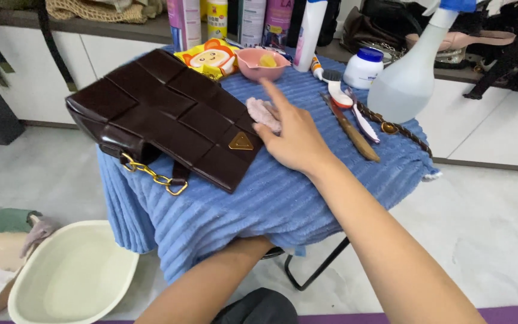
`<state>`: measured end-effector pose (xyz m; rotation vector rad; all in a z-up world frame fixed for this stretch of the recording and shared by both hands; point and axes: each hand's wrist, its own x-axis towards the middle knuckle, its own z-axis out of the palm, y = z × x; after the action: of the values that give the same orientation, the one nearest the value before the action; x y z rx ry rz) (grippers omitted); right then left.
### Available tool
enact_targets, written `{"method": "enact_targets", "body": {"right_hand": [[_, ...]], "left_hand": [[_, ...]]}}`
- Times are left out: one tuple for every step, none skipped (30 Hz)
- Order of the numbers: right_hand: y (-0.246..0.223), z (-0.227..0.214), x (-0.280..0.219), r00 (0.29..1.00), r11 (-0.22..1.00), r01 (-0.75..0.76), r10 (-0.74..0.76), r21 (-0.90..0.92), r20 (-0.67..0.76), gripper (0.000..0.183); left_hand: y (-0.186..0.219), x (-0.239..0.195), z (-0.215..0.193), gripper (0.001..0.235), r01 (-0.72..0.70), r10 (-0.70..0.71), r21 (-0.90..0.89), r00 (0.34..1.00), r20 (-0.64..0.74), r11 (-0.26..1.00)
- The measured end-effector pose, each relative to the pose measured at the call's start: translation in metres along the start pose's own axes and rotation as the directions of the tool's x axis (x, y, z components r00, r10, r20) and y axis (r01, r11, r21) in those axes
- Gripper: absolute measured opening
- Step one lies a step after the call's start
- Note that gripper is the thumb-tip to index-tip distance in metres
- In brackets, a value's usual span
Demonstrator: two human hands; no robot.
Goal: Cleaning a brown leather handbag using wipes and various cleaning solutions at a workspace.
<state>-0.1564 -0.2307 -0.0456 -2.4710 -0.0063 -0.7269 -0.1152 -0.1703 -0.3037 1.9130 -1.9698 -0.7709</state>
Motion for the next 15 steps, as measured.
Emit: {"method": "enact_targets", "body": {"right_hand": [[0.006, 0.0, 0.003, 1.0, 1.0, 0.005, -0.005, 0.004, -0.004, 0.075], [0.013, 0.0, 0.006, 0.999, 0.997, -0.032, 0.029, -0.077, -0.033, 0.071], [0.019, 0.001, 0.008, 0.996, 0.985, -0.07, 0.06, -0.157, -0.065, 0.068], [0.031, 0.004, 0.012, 0.996, 0.986, -0.068, 0.059, -0.154, -0.065, 0.068], [0.044, 0.008, 0.016, 0.991, 0.977, -0.113, 0.096, -0.181, -0.098, 0.045], [0.056, 0.011, 0.021, 0.982, 0.965, -0.158, 0.133, -0.207, -0.133, 0.036], [0.037, 0.004, 0.015, 0.982, 0.966, -0.157, 0.131, -0.205, -0.134, 0.036], [0.018, -0.003, 0.01, 0.952, 0.961, -0.254, 0.228, -0.108, -0.205, 0.035], [-0.002, -0.01, 0.005, 0.907, 0.94, -0.342, 0.329, -0.003, -0.263, 0.038], [0.005, -0.015, 0.004, 0.908, 0.941, -0.338, 0.325, -0.005, -0.265, 0.038], [0.012, -0.02, 0.004, 0.793, 0.947, -0.313, 0.305, 0.076, -0.527, 0.032], [0.019, -0.024, 0.004, 0.604, 0.953, -0.263, 0.284, 0.15, -0.745, 0.027], [0.034, -0.028, 0.005, 0.601, 0.954, -0.257, 0.28, 0.151, -0.748, 0.027], [0.049, -0.032, 0.004, 0.551, 0.976, -0.211, 0.155, 0.042, -0.82, 0.025], [0.065, -0.035, 0.003, 0.493, 0.982, -0.173, 0.022, -0.073, -0.87, 0.025]], "left_hand": [[0.009, -0.01, -0.01, 0.046, 0.019, -0.019, 0.008, 1.0, 0.006, 1.0], [0.019, -0.02, -0.017, 0.047, 0.037, -0.037, 0.01, 0.999, 0.012, 0.999], [0.029, -0.031, -0.023, 0.048, 0.056, -0.056, 0.012, 0.998, 0.018, 0.998], [0.039, -0.042, -0.033, 0.049, 0.073, -0.073, 0.016, 0.997, 0.024, 0.997], [0.05, -0.053, -0.039, 0.05, 0.09, -0.09, 0.02, 0.995, 0.029, 0.996], [0.06, -0.064, -0.042, 0.051, 0.105, -0.106, 0.025, 0.994, 0.035, 0.994], [0.061, -0.081, -0.052, 0.052, 0.121, -0.122, 0.03, 0.992, 0.041, 0.992], [0.071, -0.092, -0.057, 0.053, 0.135, -0.136, 0.035, 0.99, 0.045, 0.99], [0.093, -0.097, -0.057, 0.054, 0.149, -0.15, 0.039, 0.987, 0.049, 0.988], [0.102, -0.115, -0.063, 0.054, 0.148, -0.15, 0.041, 0.988, 0.045, 0.988], [0.111, -0.134, -0.068, 0.051, -0.063, 0.062, 0.045, 0.998, 0.029, 0.997], [0.119, -0.154, -0.075, 0.049, -0.27, 0.27, 0.058, 0.963, 0.018, 0.961], [0.128, -0.169, -0.091, 0.049, -0.27, 0.269, 0.066, 0.963, 0.018, 0.961], [0.139, -0.185, -0.106, 0.04, -0.304, 0.32, 0.172, 0.944, -0.078, 0.937], [0.15, -0.2, -0.121, 0.036, -0.325, 0.378, 0.279, 0.911, -0.167, 0.904]]}}
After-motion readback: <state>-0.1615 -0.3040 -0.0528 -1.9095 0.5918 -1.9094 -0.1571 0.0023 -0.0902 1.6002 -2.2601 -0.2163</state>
